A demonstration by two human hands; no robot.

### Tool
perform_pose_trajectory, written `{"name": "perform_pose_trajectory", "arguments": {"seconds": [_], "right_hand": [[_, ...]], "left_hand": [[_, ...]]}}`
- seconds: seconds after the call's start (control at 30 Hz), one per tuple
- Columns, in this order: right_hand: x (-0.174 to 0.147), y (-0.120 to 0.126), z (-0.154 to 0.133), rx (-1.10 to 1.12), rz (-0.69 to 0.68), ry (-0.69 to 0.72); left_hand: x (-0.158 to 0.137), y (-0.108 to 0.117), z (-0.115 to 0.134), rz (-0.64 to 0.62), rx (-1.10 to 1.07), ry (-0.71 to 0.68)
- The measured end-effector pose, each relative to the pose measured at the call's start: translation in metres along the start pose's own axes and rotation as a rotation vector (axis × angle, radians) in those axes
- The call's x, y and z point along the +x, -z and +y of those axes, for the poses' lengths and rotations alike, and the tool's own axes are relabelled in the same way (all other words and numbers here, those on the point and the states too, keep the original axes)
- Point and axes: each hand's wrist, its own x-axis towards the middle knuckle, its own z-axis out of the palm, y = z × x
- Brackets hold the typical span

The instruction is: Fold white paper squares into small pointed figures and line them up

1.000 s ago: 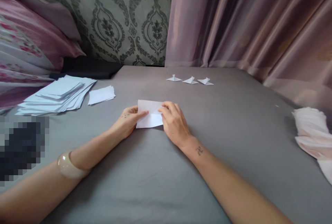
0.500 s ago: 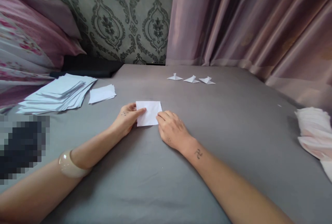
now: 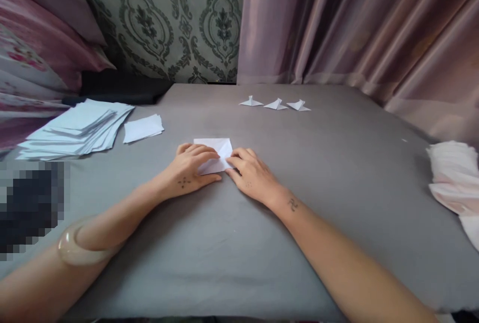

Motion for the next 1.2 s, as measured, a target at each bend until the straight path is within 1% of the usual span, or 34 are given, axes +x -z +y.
{"name": "perform_pose_trajectory", "arguments": {"seconds": [0.13,0.27,0.37,0.57,0.7,0.83,0.97,1.07,1.2], "right_hand": [[-0.001,-0.001,-0.001,-0.066,0.034,0.026],[-0.002,-0.001,-0.003,-0.138,0.060,0.053],[-0.002,0.000,-0.006,-0.180,0.045,0.057],[-0.002,0.001,-0.012,-0.175,0.013,0.003],[-0.003,0.000,-0.014,-0.169,0.027,-0.031],[-0.004,0.001,-0.015,-0.149,0.046,-0.089],[-0.003,0.001,-0.016,-0.095,0.070,-0.131],[-0.003,0.000,-0.014,-0.033,0.091,-0.178],[-0.002,-0.002,-0.013,0.052,0.125,-0.238]], "left_hand": [[-0.001,0.001,-0.005,-0.097,0.056,-0.022],[-0.001,0.006,-0.003,-0.161,0.155,-0.126],[-0.002,0.004,-0.002,-0.153,0.208,-0.158],[-0.002,-0.001,-0.002,-0.088,0.187,-0.102],[0.001,0.002,0.000,-0.107,0.146,-0.101],[0.002,0.000,-0.003,-0.110,0.059,-0.028],[0.003,-0.006,-0.006,-0.051,-0.056,0.077],[0.004,-0.009,-0.005,-0.017,-0.101,0.167],[0.008,-0.007,-0.002,-0.036,-0.155,0.276]]}}
